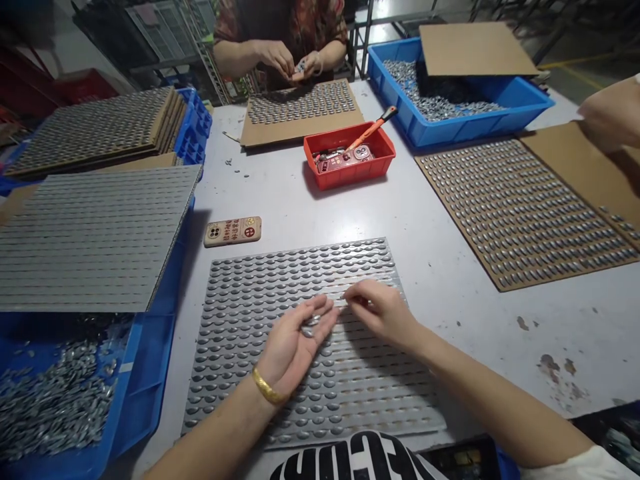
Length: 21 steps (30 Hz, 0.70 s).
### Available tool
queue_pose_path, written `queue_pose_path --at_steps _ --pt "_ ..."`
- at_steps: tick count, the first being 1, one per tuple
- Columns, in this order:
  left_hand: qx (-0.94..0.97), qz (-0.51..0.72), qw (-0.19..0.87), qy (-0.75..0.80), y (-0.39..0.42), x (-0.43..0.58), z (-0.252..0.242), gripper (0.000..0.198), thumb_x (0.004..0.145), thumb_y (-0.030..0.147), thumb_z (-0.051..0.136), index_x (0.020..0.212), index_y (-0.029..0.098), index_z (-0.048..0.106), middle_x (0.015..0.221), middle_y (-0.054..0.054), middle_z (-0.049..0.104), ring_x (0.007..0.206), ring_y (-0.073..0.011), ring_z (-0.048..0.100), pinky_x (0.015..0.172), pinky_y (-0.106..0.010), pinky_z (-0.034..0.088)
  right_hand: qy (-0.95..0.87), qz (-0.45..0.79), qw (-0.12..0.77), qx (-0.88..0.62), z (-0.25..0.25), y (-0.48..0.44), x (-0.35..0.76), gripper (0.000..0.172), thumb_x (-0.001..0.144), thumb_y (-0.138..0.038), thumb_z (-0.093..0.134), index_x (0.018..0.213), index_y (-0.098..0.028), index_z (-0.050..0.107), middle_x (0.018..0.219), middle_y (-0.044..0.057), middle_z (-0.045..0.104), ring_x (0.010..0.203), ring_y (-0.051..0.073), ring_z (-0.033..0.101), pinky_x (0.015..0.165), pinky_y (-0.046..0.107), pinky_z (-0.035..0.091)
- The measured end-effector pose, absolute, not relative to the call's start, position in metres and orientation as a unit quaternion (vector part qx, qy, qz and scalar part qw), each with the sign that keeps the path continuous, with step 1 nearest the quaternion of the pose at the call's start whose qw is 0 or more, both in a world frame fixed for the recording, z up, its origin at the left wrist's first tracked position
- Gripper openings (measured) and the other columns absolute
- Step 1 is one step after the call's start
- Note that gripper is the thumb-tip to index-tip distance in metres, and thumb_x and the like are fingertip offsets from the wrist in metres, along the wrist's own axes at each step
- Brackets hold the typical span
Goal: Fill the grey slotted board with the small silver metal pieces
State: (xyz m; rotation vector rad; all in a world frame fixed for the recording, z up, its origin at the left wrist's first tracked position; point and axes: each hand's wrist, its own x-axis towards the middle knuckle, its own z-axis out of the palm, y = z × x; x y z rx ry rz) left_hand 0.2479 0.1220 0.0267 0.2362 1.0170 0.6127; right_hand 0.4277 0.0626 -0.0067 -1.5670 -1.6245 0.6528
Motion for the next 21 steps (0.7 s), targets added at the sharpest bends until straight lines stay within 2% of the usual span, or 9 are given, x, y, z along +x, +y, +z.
queue_pose_path --at_steps 2,4,9,15,18,21 --pt "0.124 0.329 0.822 0.447 0.129 0.243 0.035 0.02 0.082 0.012 0.057 0.099 0.007 0.066 0.115 -0.019 0.065 0.105 -0.0266 0.064 0.097 -0.038 0.05 -0.602 0.258 0.4 -0.641 -0.013 0.066 0.433 0.009 0.087 -0.021 0.053 0.09 -0.022 0.061 0.084 0.003 0.066 0.075 0.017 0.06 0.065 0.029 0.048" --pt "0.121 0.358 0.811 0.447 0.13 0.24 0.038 0.022 0.084 0.011 0.054 0.102 0.007 0.065 0.117 -0.019 0.064 0.108 -0.0267 0.063 0.097 -0.037 0.05 -0.606 0.242 0.399 -0.644 -0.021 0.073 0.437 0.009 0.087 -0.02 0.053 0.09 -0.021 0.061 0.084 0.003 0.066 0.075 0.017 0.06 0.066 0.03 0.048" --pt "0.097 0.282 0.834 0.463 0.115 0.24 0.029 0.025 0.083 0.007 0.054 0.108 0.008 0.059 0.111 -0.019 0.066 0.103 -0.0251 0.066 0.096 -0.034 0.051 -0.694 0.157 0.345 -0.612 -0.041 0.092 0.44 0.015 0.089 -0.016 0.046 0.091 -0.02 0.061 0.086 0.006 0.065 0.079 0.018 0.058 0.069 0.031 0.048" --pt "0.103 0.253 0.842 0.465 0.107 0.246 0.021 0.009 0.085 0.019 0.06 0.089 0.013 0.056 0.106 -0.018 0.068 0.094 -0.0232 0.069 0.088 -0.034 0.054 -0.742 0.072 0.258 -0.614 -0.05 0.097 0.441 0.025 0.09 -0.011 0.04 0.091 -0.019 0.064 0.091 0.008 0.063 0.084 0.017 0.056 0.072 0.028 0.047" --pt "0.125 0.234 0.848 0.459 0.108 0.25 0.019 0.015 0.084 0.026 0.061 0.088 0.011 0.059 0.102 -0.017 0.069 0.088 -0.0206 0.07 0.085 -0.032 0.055 -0.758 0.053 0.222 -0.611 -0.05 0.096 0.442 0.025 0.089 -0.01 0.041 0.09 -0.019 0.065 0.09 0.007 0.062 0.084 0.017 0.056 0.071 0.027 0.046" --pt "0.122 0.244 0.845 0.46 0.109 0.253 0.016 0.024 0.085 0.029 0.06 0.097 0.009 0.062 0.1 -0.016 0.069 0.086 -0.0204 0.069 0.087 -0.033 0.054 -0.769 0.045 0.199 -0.606 -0.049 0.096 0.443 0.024 0.088 -0.009 0.043 0.09 -0.018 0.065 0.09 0.008 0.061 0.083 0.017 0.055 0.069 0.027 0.045"
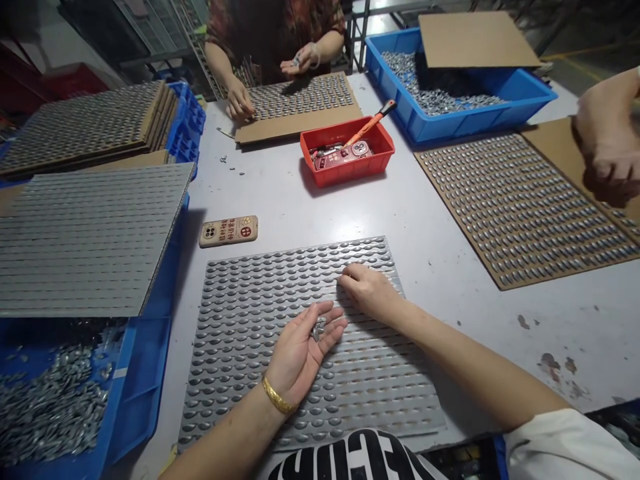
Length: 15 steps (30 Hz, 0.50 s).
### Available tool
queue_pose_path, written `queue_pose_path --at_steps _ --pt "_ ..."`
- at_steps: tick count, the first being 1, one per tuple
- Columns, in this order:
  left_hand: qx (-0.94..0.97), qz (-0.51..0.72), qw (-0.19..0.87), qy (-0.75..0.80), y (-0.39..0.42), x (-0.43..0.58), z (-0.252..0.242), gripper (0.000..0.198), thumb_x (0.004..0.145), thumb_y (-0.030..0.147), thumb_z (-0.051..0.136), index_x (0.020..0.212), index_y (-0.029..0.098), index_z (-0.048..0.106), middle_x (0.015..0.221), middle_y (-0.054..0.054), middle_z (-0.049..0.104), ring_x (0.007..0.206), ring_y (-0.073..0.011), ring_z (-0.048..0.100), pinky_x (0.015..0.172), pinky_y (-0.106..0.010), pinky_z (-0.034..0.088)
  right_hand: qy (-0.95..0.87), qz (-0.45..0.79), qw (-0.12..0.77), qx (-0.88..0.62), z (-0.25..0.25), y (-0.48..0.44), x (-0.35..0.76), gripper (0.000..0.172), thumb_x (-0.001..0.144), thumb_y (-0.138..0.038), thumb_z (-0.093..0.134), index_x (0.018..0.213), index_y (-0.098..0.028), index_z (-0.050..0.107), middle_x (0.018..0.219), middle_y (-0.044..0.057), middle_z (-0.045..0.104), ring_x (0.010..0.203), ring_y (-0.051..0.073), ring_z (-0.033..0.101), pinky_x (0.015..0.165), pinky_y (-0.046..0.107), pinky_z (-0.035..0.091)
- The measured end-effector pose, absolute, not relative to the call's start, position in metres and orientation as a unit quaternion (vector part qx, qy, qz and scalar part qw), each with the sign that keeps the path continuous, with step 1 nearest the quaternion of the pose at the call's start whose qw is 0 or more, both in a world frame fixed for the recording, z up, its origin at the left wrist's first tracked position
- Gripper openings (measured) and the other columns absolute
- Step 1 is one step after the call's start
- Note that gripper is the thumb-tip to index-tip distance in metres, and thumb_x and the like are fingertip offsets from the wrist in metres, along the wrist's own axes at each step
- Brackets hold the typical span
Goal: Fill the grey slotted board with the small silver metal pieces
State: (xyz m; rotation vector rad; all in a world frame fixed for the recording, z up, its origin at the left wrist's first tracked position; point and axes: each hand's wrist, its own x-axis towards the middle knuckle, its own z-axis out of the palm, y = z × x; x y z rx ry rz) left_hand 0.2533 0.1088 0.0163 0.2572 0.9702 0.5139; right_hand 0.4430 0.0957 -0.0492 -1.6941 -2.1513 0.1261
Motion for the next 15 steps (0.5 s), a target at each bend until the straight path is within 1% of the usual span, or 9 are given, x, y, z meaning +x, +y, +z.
queue_pose_path --at_steps 2,4,6,8,12,15 --pt "0.103 0.255 0.844 0.46 0.1092 0.2544 0.0153 0.025 0.086 0.025 0.058 0.104 0.008 0.061 0.104 -0.017 0.068 0.091 -0.0228 0.069 0.092 -0.036 0.052 -0.77 0.044 0.196 -0.606 -0.0482 0.0959 0.4433 0.023 0.088 -0.009 0.043 0.092 -0.017 0.064 0.091 0.008 0.061 0.083 0.017 0.055 0.068 0.026 0.044" --pt "0.094 0.259 0.848 0.453 0.1091 0.2547 0.0151 0.025 0.085 0.017 0.055 0.107 0.007 0.059 0.108 -0.019 0.067 0.096 -0.0248 0.068 0.095 -0.038 0.05 -0.768 0.044 0.197 -0.607 -0.0466 0.0967 0.4429 0.023 0.089 -0.011 0.043 0.096 -0.018 0.064 0.092 0.008 0.061 0.082 0.017 0.055 0.067 0.026 0.043" --pt "0.101 0.257 0.852 0.444 0.1087 0.2546 0.0156 0.024 0.084 0.012 0.053 0.107 0.008 0.057 0.11 -0.019 0.067 0.099 -0.0254 0.067 0.095 -0.039 0.05 -0.767 0.046 0.191 -0.611 -0.0447 0.0978 0.442 0.023 0.09 -0.013 0.043 0.098 -0.019 0.063 0.092 0.008 0.061 0.081 0.017 0.055 0.065 0.026 0.042" --pt "0.111 0.253 0.853 0.443 0.1081 0.2548 0.0166 0.02 0.084 0.012 0.054 0.104 0.01 0.056 0.111 -0.018 0.067 0.099 -0.0252 0.067 0.094 -0.038 0.05 -0.768 0.049 0.177 -0.614 -0.043 0.0985 0.4411 0.023 0.091 -0.012 0.043 0.098 -0.019 0.064 0.091 0.007 0.06 0.08 0.016 0.054 0.064 0.025 0.041" --pt "0.129 0.248 0.85 0.447 0.1072 0.2558 0.0181 0.014 0.084 0.015 0.058 0.097 0.012 0.056 0.107 -0.016 0.069 0.095 -0.0233 0.068 0.089 -0.035 0.052 -0.768 0.049 0.163 -0.617 -0.0418 0.0983 0.4401 0.022 0.091 -0.011 0.043 0.095 -0.018 0.064 0.089 0.007 0.059 0.078 0.016 0.054 0.062 0.025 0.038" --pt "0.161 0.245 0.842 0.453 0.1069 0.2555 0.0164 0.016 0.082 0.016 0.061 0.097 0.011 0.059 0.095 -0.013 0.07 0.084 -0.0185 0.069 0.079 -0.03 0.054 -0.77 0.044 0.16 -0.616 -0.0422 0.0979 0.4401 0.022 0.091 -0.012 0.043 0.094 -0.017 0.064 0.088 0.007 0.059 0.077 0.016 0.053 0.062 0.025 0.037"
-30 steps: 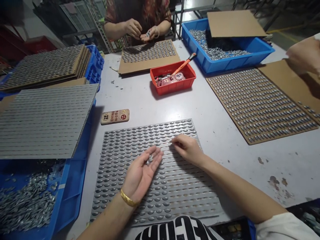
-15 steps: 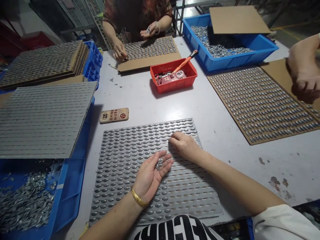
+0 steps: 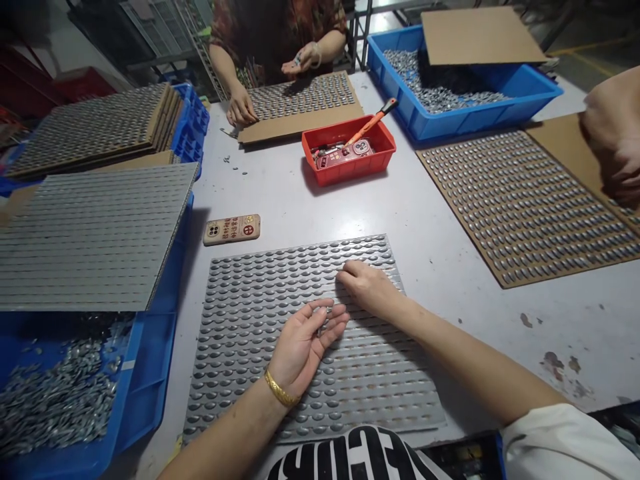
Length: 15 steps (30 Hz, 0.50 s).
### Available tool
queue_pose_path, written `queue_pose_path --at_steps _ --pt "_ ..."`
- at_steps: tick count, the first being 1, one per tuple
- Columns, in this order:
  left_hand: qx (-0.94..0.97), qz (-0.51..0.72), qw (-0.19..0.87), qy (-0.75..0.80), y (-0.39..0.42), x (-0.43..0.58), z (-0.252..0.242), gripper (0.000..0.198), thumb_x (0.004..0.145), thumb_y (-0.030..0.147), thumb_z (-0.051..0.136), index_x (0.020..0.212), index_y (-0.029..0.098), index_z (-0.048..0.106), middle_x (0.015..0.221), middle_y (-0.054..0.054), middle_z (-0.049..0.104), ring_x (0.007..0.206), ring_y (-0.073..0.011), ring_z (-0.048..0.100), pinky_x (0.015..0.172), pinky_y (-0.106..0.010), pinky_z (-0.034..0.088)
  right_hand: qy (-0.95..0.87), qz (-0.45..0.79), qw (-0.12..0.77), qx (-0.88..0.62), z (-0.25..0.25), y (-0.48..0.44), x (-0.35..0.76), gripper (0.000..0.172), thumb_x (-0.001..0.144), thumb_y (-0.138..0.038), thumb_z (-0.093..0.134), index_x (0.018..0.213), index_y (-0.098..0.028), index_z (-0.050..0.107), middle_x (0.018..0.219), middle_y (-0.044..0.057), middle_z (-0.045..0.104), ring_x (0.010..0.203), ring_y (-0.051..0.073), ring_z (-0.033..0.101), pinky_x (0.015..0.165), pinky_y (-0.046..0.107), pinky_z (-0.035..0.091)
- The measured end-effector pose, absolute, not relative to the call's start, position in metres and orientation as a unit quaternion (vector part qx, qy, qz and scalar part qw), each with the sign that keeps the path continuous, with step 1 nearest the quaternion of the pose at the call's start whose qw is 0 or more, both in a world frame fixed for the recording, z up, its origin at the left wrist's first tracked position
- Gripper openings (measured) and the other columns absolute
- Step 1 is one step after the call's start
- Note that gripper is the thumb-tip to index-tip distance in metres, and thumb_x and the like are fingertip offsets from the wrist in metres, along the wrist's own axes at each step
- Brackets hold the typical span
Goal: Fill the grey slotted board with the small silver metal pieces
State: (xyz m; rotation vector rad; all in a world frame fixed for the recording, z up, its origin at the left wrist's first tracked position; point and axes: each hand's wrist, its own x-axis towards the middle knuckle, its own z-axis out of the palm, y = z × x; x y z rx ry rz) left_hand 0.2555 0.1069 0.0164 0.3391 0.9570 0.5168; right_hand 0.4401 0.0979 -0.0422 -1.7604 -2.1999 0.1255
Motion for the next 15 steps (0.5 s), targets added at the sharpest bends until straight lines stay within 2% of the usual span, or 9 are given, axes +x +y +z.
queue_pose_path --at_steps 3,6,10,12,15 --pt "0.19 0.253 0.832 0.456 0.106 0.254 0.013 0.023 0.079 0.018 0.067 0.1 0.01 0.064 0.079 -0.006 0.067 0.07 -0.0109 0.063 0.07 -0.024 0.054 -0.776 0.046 0.157 -0.609 -0.043 0.099 0.441 0.022 0.091 -0.012 0.042 0.094 -0.017 0.064 0.087 0.008 0.059 0.077 0.016 0.052 0.064 0.025 0.038" --pt "0.197 0.262 0.825 0.46 0.106 0.253 0.009 0.025 0.076 0.019 0.07 0.099 0.01 0.065 0.075 -0.004 0.065 0.066 -0.0083 0.059 0.067 -0.022 0.052 -0.769 0.065 0.185 -0.609 -0.041 0.098 0.442 0.024 0.091 -0.012 0.042 0.099 -0.018 0.064 0.09 0.008 0.06 0.079 0.017 0.053 0.065 0.026 0.041" --pt "0.178 0.282 0.819 0.466 0.105 0.256 0.007 0.022 0.073 0.018 0.072 0.091 0.013 0.061 0.078 -0.005 0.067 0.069 -0.0103 0.062 0.07 -0.024 0.052 -0.703 0.172 0.33 -0.606 -0.028 0.087 0.439 0.023 0.092 -0.019 0.048 0.111 -0.02 0.06 0.102 0.009 0.062 0.084 0.017 0.058 0.068 0.028 0.047" --pt "0.17 0.295 0.819 0.462 0.104 0.261 0.006 0.022 0.073 0.018 0.073 0.088 0.014 0.058 0.078 -0.004 0.067 0.069 -0.0108 0.063 0.071 -0.025 0.052 -0.645 0.261 0.4 -0.597 -0.02 0.077 0.433 0.02 0.09 -0.023 0.054 0.108 -0.022 0.062 0.102 0.006 0.064 0.084 0.017 0.06 0.068 0.028 0.05" --pt "0.169 0.31 0.823 0.445 0.101 0.269 0.005 0.021 0.073 0.018 0.073 0.088 0.014 0.059 0.078 -0.004 0.066 0.07 -0.0104 0.062 0.071 -0.025 0.052 -0.576 0.35 0.46 -0.578 -0.012 0.062 0.423 0.017 0.09 -0.022 0.054 0.103 -0.024 0.065 0.1 0.004 0.067 0.091 0.017 0.062 0.076 0.03 0.052"
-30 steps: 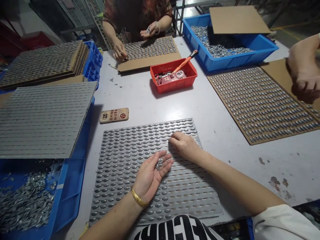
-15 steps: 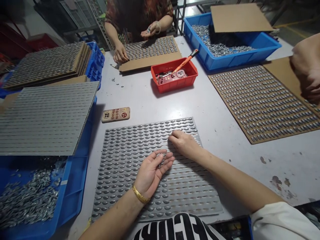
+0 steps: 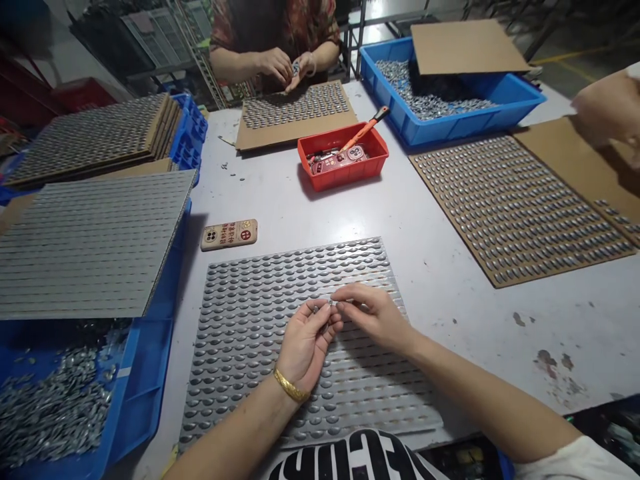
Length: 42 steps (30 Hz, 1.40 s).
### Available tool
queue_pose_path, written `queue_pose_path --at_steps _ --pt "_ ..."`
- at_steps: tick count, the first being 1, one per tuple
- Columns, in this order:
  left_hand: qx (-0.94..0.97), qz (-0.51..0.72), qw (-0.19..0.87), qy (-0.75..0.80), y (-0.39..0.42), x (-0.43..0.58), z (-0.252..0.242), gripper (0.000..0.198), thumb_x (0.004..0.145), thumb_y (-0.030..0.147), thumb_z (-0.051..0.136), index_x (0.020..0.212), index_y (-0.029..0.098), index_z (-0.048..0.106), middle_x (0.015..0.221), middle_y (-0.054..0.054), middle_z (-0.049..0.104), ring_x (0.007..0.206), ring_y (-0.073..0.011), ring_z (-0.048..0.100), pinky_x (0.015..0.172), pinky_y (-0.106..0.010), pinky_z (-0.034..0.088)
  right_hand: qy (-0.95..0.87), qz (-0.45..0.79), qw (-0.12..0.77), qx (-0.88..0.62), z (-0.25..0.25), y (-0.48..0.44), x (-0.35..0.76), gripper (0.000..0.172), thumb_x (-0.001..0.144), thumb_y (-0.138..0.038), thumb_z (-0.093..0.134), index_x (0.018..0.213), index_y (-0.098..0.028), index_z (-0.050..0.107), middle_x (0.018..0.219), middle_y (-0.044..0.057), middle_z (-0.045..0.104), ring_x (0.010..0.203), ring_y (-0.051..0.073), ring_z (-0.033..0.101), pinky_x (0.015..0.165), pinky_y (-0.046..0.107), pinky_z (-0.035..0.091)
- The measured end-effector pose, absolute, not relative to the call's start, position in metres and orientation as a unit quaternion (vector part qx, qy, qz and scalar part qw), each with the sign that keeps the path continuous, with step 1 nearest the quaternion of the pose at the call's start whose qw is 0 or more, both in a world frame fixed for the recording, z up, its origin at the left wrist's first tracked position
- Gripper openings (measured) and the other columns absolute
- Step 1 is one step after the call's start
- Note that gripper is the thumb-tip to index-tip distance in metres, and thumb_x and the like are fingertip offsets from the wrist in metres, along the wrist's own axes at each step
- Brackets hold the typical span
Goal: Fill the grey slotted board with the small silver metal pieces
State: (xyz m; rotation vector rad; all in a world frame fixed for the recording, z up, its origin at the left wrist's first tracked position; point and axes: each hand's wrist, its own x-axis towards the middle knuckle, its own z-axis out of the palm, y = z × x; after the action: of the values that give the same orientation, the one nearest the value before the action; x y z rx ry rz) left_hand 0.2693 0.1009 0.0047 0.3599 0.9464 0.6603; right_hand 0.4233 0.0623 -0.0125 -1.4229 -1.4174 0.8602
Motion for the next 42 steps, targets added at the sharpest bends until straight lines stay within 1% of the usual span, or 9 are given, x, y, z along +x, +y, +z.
queue_pose_path --at_steps 7,13,17,22,27,31,34,38,42 --pt "0.182 0.31 0.829 0.429 0.093 0.286 -0.002 0.017 0.075 0.018 0.07 0.089 0.01 0.066 0.085 -0.005 0.065 0.072 -0.0099 0.06 0.071 -0.024 0.05 -0.591 0.27 0.484 -0.587 -0.02 0.048 0.417 0.026 0.09 -0.017 0.051 0.111 -0.026 0.065 0.103 0.005 0.067 0.096 0.019 0.063 0.083 0.034 0.052" --pt "0.127 0.287 0.828 0.464 0.096 0.285 0.003 0.024 0.082 0.011 0.051 0.104 0.008 0.061 0.093 -0.014 0.068 0.079 -0.0172 0.066 0.08 -0.033 0.053 -0.666 0.084 0.395 -0.627 -0.04 0.058 0.44 0.028 0.09 -0.013 0.048 0.111 -0.021 0.064 0.093 0.008 0.066 0.085 0.019 0.06 0.072 0.032 0.051" --pt "0.12 0.27 0.828 0.476 0.098 0.28 0.006 0.022 0.081 0.008 0.052 0.103 0.011 0.056 0.098 -0.016 0.068 0.084 -0.0193 0.068 0.086 -0.036 0.052 -0.725 -0.029 0.289 -0.624 -0.053 0.074 0.455 0.024 0.089 -0.009 0.047 0.103 -0.017 0.065 0.092 0.008 0.066 0.084 0.019 0.057 0.073 0.031 0.048" --pt "0.139 0.256 0.833 0.47 0.097 0.277 0.007 0.017 0.082 0.014 0.058 0.098 0.013 0.055 0.098 -0.014 0.069 0.085 -0.0191 0.068 0.082 -0.034 0.053 -0.78 -0.071 0.194 -0.591 -0.052 0.082 0.46 0.023 0.092 -0.012 0.044 0.104 -0.015 0.064 0.096 0.01 0.066 0.086 0.02 0.055 0.07 0.03 0.046" --pt "0.167 0.26 0.83 0.465 0.097 0.275 0.006 0.019 0.079 0.018 0.064 0.098 0.011 0.063 0.083 -0.008 0.067 0.073 -0.0126 0.063 0.074 -0.028 0.054 -0.802 -0.07 0.154 -0.572 -0.047 0.078 0.463 0.026 0.092 -0.013 0.043 0.11 -0.013 0.062 0.1 0.012 0.064 0.088 0.022 0.055 0.069 0.031 0.046" --pt "0.176 0.267 0.827 0.462 0.098 0.276 0.003 0.022 0.075 0.018 0.07 0.095 0.011 0.065 0.079 -0.006 0.066 0.07 -0.011 0.061 0.071 -0.026 0.053 -0.793 -0.037 0.163 -0.586 -0.045 0.076 0.465 0.029 0.09 -0.01 0.044 0.113 -0.013 0.061 0.103 0.013 0.064 0.089 0.023 0.056 0.07 0.033 0.049" --pt "0.177 0.274 0.824 0.463 0.1 0.278 0.003 0.022 0.072 0.017 0.072 0.091 0.012 0.063 0.083 -0.007 0.068 0.073 -0.0128 0.064 0.074 -0.027 0.053 -0.746 0.026 0.252 -0.616 -0.038 0.074 0.461 0.028 0.09 -0.012 0.046 0.113 -0.017 0.062 0.106 0.011 0.064 0.094 0.022 0.058 0.075 0.034 0.05" --pt "0.201 0.281 0.813 0.468 0.101 0.281 0.001 0.021 0.068 0.018 0.075 0.083 0.014 0.062 0.08 -0.004 0.066 0.071 -0.0127 0.064 0.072 -0.028 0.053 -0.629 0.264 0.381 -0.625 -0.015 0.067 0.451 0.021 0.091 -0.026 0.053 0.107 -0.021 0.064 0.097 0.006 0.067 0.083 0.017 0.061 0.066 0.028 0.051" --pt "0.261 0.29 0.795 0.465 0.1 0.286 -0.003 0.019 0.064 0.018 0.077 0.078 0.013 0.065 0.078 0.0 0.062 0.065 -0.0092 0.061 0.067 -0.023 0.051 -0.546 0.457 0.39 -0.583 0.0 0.059 0.443 0.017 0.088 -0.03 0.056 0.092 -0.019 0.069 0.082 0.003 0.068 0.073 0.014 0.062 0.061 0.025 0.05"
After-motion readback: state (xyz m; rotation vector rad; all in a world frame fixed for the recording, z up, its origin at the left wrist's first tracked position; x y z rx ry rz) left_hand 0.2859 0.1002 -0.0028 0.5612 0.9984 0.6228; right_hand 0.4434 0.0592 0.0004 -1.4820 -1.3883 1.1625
